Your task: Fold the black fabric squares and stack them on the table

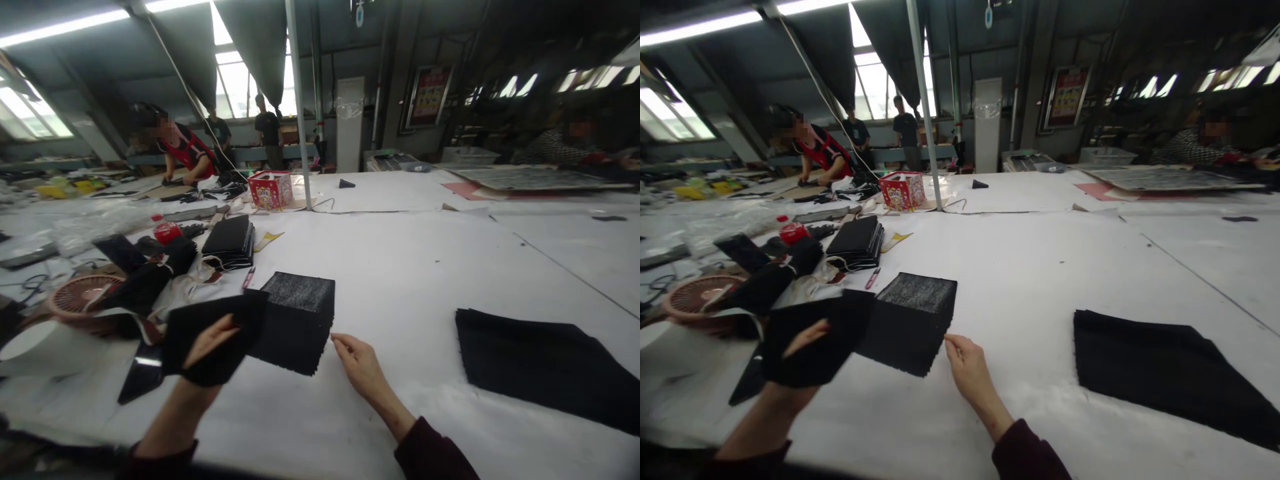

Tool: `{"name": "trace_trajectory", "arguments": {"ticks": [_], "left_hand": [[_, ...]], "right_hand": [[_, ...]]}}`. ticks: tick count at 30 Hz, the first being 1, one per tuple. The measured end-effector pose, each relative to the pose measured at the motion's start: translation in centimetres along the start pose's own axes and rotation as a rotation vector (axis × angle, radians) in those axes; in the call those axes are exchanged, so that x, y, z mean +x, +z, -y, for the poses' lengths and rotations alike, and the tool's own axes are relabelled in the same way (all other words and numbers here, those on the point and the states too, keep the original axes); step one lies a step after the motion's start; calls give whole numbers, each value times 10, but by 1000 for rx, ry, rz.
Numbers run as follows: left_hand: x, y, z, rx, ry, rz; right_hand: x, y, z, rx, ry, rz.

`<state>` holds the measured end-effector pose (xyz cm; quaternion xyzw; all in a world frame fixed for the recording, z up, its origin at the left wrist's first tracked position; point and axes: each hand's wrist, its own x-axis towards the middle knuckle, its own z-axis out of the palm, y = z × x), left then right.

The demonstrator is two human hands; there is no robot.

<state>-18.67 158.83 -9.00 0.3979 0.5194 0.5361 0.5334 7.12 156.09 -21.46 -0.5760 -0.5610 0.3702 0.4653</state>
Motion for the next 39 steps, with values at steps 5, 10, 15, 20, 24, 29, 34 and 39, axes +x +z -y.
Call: {"name": "trace_trajectory", "arguments": {"ticks": [5,10,15,20,24,29,34,39], "left_hand": [[-69,136,98,326,239,715],[-92,179,147,700,581,982],[-55,157,158,1044,791,899],[-34,151,153,1103,887,1033],[-24,159,146,1127,946,1056],[-14,169,153,1252,946,881],[-8,173,169,1235,937,796],[-1,172,175,1227,950,738]], "right_hand": [[-40,-85,-16,654,505,61],[-59,-147,-28,403,538,81],[-51,-147,-31,-145,345,100],[-36,-118,-38,-418,241,-78],[-38,-94,-48,-571,164,-247],[-48,-76,-64,-829,-133,-388],[-51,-71,-73,-1031,-334,-402],[-50,-71,-72,-1103,-363,-350]]}}
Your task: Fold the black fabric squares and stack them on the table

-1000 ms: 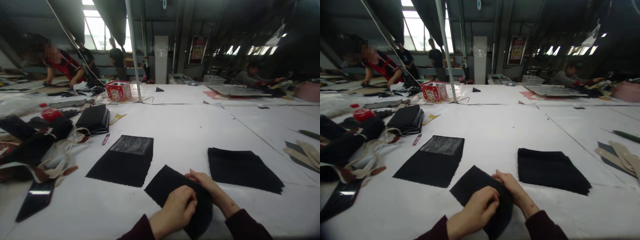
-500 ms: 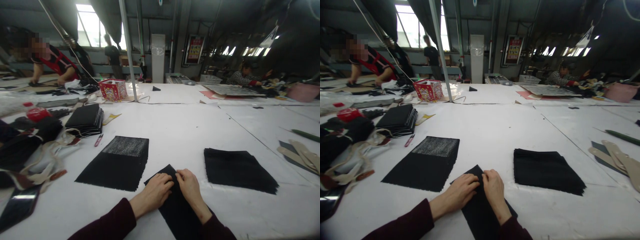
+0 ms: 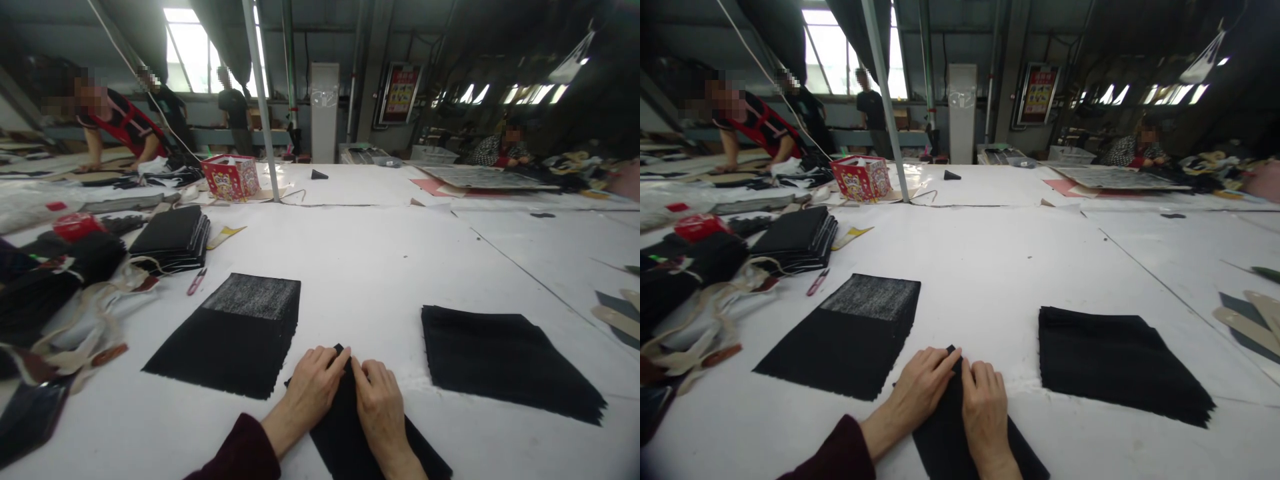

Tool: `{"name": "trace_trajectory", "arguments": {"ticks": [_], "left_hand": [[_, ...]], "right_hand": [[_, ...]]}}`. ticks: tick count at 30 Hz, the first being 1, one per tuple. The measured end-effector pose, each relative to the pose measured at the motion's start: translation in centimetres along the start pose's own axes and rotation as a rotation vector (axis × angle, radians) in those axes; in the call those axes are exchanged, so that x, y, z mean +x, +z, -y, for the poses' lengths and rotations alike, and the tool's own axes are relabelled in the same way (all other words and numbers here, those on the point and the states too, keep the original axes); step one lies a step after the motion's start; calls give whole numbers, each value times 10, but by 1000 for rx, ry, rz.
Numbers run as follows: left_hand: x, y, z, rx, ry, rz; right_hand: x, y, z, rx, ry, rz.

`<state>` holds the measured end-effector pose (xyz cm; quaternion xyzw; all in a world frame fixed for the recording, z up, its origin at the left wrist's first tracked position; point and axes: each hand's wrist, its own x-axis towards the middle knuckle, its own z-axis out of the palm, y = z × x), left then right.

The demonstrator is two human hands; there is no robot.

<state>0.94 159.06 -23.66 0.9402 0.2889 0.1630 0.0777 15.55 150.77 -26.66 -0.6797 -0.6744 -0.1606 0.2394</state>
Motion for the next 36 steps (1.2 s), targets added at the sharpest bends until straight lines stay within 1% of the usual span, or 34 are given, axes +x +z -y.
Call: {"name": "trace_trajectory", "arguments": {"ticks": [4,13,30,36], "left_hand": [[3,2,4,33,-22,29],[6,5,8,-5,-54,48],[7,5,10,-37,-63,38],[7,7,11,-39,-65,33]], "right_hand": [[1,1,-1,15,-10,23],[3,5,-2,31,-15,41],[6,3,0,31,-40,63],[5,4,0,18,-38,58]]}}
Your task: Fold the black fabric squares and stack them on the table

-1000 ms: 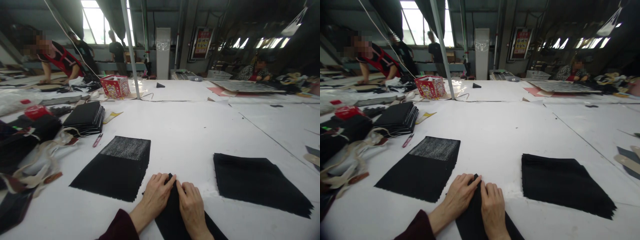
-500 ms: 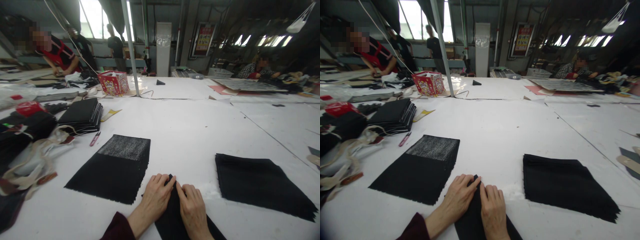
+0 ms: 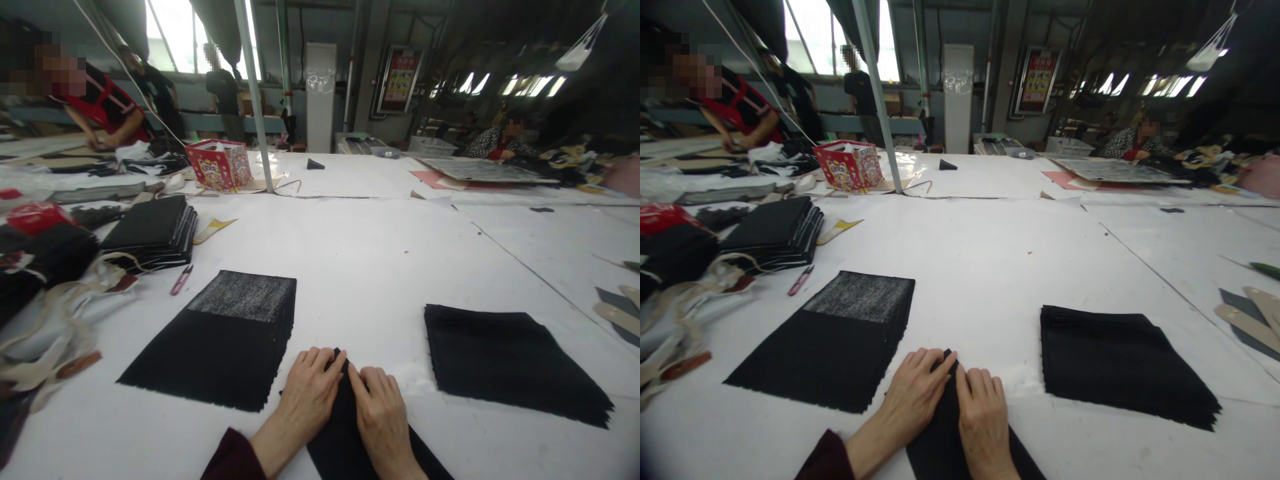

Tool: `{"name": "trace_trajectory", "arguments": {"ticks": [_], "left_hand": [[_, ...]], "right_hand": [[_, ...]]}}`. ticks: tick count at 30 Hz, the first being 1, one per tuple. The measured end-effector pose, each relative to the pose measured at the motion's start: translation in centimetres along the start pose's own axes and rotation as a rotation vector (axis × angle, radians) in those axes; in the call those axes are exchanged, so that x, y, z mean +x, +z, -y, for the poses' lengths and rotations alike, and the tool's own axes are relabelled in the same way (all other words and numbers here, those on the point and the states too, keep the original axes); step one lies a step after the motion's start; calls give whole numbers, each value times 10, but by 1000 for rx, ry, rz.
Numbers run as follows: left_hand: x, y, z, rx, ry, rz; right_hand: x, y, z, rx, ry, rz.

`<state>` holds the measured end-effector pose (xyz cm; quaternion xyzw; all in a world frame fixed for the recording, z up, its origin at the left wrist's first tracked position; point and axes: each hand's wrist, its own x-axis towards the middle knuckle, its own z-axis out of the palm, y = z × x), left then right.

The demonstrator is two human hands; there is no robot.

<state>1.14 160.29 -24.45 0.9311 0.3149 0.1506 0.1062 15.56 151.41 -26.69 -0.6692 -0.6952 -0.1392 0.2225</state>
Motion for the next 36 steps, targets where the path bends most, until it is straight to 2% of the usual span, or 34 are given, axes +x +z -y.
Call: {"name": "trace_trajectory", "arguments": {"ticks": [6,10,14,17,21,28,36], "left_hand": [[0,1,-1,23,-24,4],[1,-5,1,64,-68,-25],[-1,-13,0,88,11,-79],[-2,-12,-2,122,128,-20],[0,-9,-3,210,209,56],[-1,-14,-12,273,241,106],[0,-11,-20,295,288,164]], "right_hand": [[-1,3,-1,22,-1,-36],[0,0,0,20,3,-40],[1,-3,2,14,12,-47],[0,-3,3,11,26,-31],[-3,-5,0,50,66,-19],[-20,-14,-11,167,126,-21],[-39,-29,-16,122,141,12]]}}
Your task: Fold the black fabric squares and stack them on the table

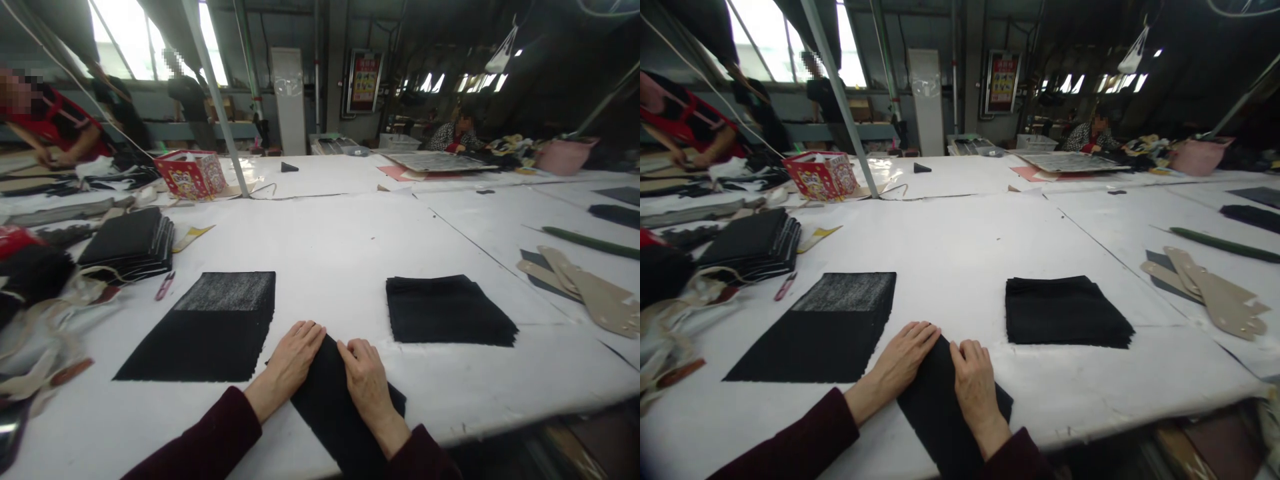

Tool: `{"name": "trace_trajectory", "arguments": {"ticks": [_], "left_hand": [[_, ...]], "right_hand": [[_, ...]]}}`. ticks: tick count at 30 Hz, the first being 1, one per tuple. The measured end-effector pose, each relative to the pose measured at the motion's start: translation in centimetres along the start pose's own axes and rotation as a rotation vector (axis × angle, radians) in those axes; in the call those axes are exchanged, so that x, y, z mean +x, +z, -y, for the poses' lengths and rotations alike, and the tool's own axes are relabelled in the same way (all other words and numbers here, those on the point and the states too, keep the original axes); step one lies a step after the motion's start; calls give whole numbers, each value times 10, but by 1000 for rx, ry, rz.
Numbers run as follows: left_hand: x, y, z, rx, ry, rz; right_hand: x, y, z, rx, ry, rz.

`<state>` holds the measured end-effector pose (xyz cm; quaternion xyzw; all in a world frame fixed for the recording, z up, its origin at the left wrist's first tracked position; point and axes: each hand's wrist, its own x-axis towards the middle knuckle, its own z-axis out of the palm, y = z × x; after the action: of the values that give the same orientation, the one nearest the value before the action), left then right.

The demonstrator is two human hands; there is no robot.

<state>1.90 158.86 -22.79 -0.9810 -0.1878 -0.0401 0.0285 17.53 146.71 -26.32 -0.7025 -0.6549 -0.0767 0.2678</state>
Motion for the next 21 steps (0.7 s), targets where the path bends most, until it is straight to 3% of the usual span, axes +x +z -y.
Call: {"name": "trace_trajectory", "arguments": {"ticks": [21], "left_hand": [[9,-3,-23,64,142,8]], "right_hand": [[-33,-30,-14,-30,55,41]]}}
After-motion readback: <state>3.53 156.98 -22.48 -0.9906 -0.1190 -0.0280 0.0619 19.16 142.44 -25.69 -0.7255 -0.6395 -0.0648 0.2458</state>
